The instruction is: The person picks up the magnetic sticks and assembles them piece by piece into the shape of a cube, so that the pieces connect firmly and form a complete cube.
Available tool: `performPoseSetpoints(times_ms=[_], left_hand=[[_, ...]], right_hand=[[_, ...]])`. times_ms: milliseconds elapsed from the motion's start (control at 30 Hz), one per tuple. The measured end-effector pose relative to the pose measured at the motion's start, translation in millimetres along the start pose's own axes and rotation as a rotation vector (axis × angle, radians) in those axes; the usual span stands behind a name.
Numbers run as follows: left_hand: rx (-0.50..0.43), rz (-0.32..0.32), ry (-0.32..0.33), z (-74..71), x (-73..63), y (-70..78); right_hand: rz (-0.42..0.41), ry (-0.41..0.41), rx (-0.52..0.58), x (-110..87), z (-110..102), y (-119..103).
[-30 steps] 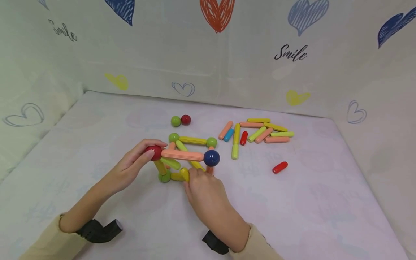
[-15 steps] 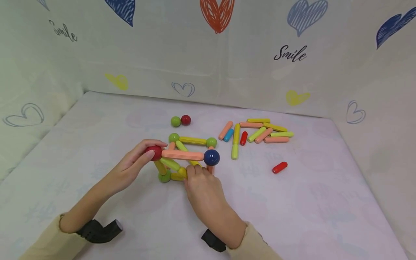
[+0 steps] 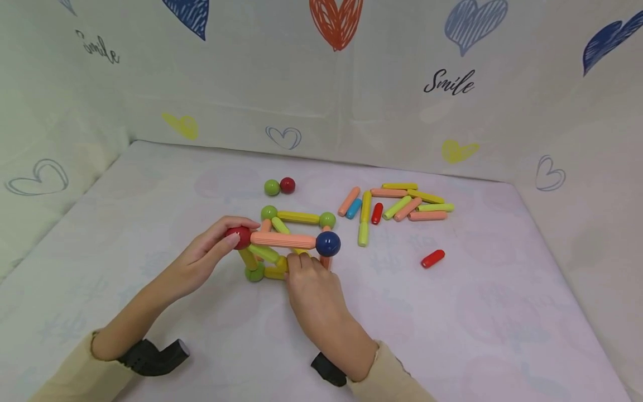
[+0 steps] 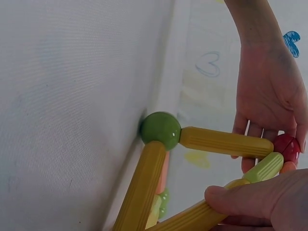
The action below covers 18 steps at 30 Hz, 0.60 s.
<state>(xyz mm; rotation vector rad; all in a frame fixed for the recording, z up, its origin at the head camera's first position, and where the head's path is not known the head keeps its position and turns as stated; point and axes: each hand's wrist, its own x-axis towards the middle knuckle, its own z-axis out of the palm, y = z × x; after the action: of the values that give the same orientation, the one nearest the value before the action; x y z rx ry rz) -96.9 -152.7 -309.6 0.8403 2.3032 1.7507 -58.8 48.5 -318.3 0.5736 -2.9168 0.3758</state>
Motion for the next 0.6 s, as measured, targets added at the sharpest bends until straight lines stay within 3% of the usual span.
performPoseSetpoints(times_ms=[400, 500, 600], left_hand=[[-0.005, 0.003, -0.008, -0.5, -0.5, 0.3], [-0.008, 0.002, -0.012, 0.0, -0.5, 0.1], [-0.009, 0.002, -0.014, 0.4, -0.3, 0.2]], right_hand=[[-0.024, 0.056, -0.010, 1.0, 3, 4], [-0.005, -0.008, 0.024, 0.2, -4, 4], [0.034, -0.139, 0.111, -1.9, -20, 4]])
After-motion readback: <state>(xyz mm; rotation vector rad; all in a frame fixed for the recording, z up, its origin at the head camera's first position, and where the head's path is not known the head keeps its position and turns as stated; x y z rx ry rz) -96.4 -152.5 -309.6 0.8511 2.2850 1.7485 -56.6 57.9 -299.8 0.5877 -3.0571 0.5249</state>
